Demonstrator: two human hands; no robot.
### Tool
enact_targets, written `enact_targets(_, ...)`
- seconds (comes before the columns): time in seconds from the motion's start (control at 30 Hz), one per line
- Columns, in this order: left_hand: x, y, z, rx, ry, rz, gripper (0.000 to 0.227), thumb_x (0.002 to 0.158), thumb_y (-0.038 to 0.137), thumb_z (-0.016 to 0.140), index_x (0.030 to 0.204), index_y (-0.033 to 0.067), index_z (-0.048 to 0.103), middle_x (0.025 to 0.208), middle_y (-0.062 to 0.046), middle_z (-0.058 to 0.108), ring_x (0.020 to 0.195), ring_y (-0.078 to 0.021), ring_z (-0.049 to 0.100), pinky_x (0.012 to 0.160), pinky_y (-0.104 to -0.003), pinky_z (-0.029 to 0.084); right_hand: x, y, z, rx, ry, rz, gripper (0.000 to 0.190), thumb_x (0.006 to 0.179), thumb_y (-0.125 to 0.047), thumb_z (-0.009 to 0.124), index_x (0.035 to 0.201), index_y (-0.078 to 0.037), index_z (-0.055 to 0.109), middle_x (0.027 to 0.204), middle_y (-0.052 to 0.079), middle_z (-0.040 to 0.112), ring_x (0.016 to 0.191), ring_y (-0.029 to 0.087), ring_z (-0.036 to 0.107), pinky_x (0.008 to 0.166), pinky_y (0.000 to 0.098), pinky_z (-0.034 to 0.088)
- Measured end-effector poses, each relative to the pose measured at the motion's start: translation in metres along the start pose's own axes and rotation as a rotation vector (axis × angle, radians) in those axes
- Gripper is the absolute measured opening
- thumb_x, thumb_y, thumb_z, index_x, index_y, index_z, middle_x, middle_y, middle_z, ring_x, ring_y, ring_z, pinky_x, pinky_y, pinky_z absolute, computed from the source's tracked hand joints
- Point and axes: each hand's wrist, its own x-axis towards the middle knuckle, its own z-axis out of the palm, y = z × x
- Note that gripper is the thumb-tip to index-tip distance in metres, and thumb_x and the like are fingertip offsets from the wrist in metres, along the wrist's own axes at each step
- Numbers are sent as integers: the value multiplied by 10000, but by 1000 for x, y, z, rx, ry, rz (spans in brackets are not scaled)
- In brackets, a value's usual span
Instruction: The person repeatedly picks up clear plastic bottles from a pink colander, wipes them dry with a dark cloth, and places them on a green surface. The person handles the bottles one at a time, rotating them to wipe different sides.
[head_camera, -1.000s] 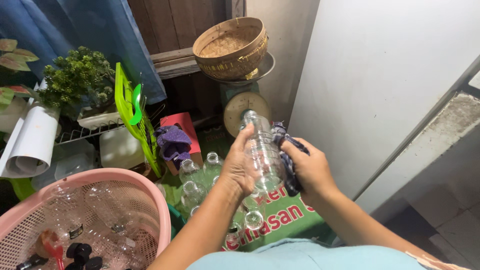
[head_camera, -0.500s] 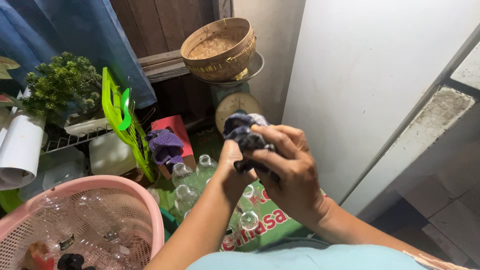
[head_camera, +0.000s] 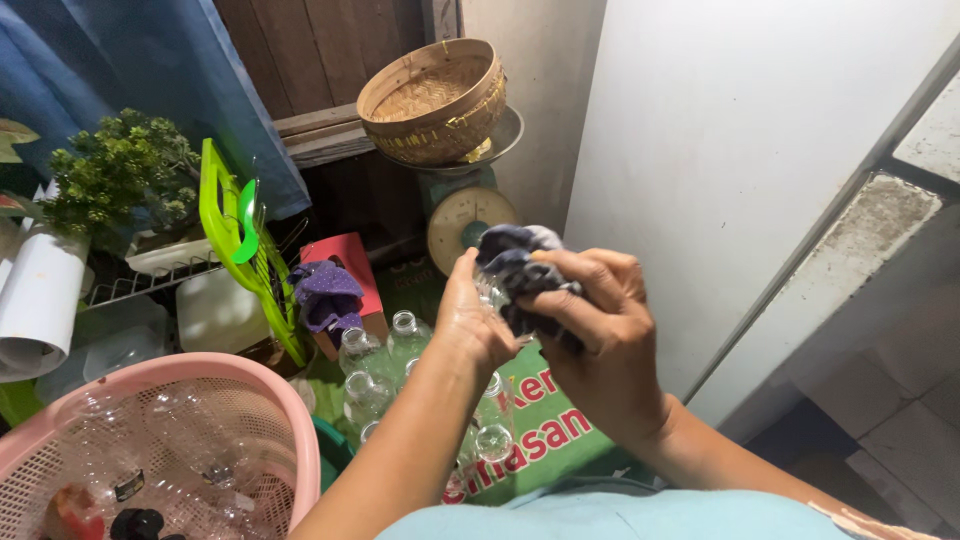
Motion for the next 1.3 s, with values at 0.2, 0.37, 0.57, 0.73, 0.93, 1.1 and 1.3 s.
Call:
enact_targets(0.2, -3, 7, 1, -175, -78, -67, 684, 939, 636, 470, 1147, 13, 661, 1119, -197, 714, 1013, -366, 686, 879, -560, 568, -11, 4, -10, 59, -77, -57, 365, 625, 27, 757, 966, -100, 760, 1218, 59, 702, 1146, 302, 616, 999, 402, 469)
enact_targets(0.37, -13, 2, 4, -9, 55, 34, 629, 867, 664, 561, 1196, 131, 622, 1027, -167, 676, 980, -357, 663, 903, -538, 550, -13, 15, -14, 292, 18, 364, 283, 815, 38, 672, 1067, -86, 707, 1247, 55, 688, 1144, 208, 652, 993, 315, 521)
enact_targets(0.57, -15, -10, 6, 252, -120, 143, 728, 861, 676, 664, 1255, 64, 630, 1041, -150, 639, 853, -270, 651, 737, -427, 555, 3, 46, -4, 658, -117, 751, 382, 895, 9, 627, 1269, -61, 662, 1146, 19, 723, 1031, 103, 665, 914, 254, 543)
enact_targets(0.73, -17, -12, 10, 383, -185, 95, 665, 795, 580, 690, 1280, 129, 625, 1031, -104, 646, 814, -193, 653, 729, -376, 574, 17, 76, 20, 743, -57, 904, 298, 962, -40, 625, 1251, -27, 698, 1038, 61, 728, 873, 99, 659, 773, 270, 567)
enact_targets(0.93, -14, 0, 5, 395, -282, -7, 732, 792, 540, 696, 1357, 94, 564, 1022, -119, 595, 781, -223, 599, 749, -397, 542, 18, 104, 36, 974, 3, 1285, 269, 957, -117, 599, 1200, -28, 677, 980, 84, 722, 791, 158, 680, 702, 328, 581)
enact_targets(1.1, -8, 9, 5, 444, -73, -24, 886, 672, 623, 660, 1383, 112, 525, 1076, -190, 622, 780, -271, 570, 730, -450, 515, -4, 75, 50, 833, 52, 1273, 276, 952, -111, 613, 1192, 1, 694, 974, 101, 699, 797, 161, 663, 696, 325, 572)
enact_targets(1.3, -9, 7, 3, 554, -36, 152, 804, 846, 722, 615, 1226, 13, 644, 847, -139, 605, 645, -278, 585, 515, -420, 534, -8, 26, 33, 180, -50, 589, 319, 841, -72, 683, 1155, -67, 737, 1165, 108, 749, 1064, 212, 717, 929, 324, 541)
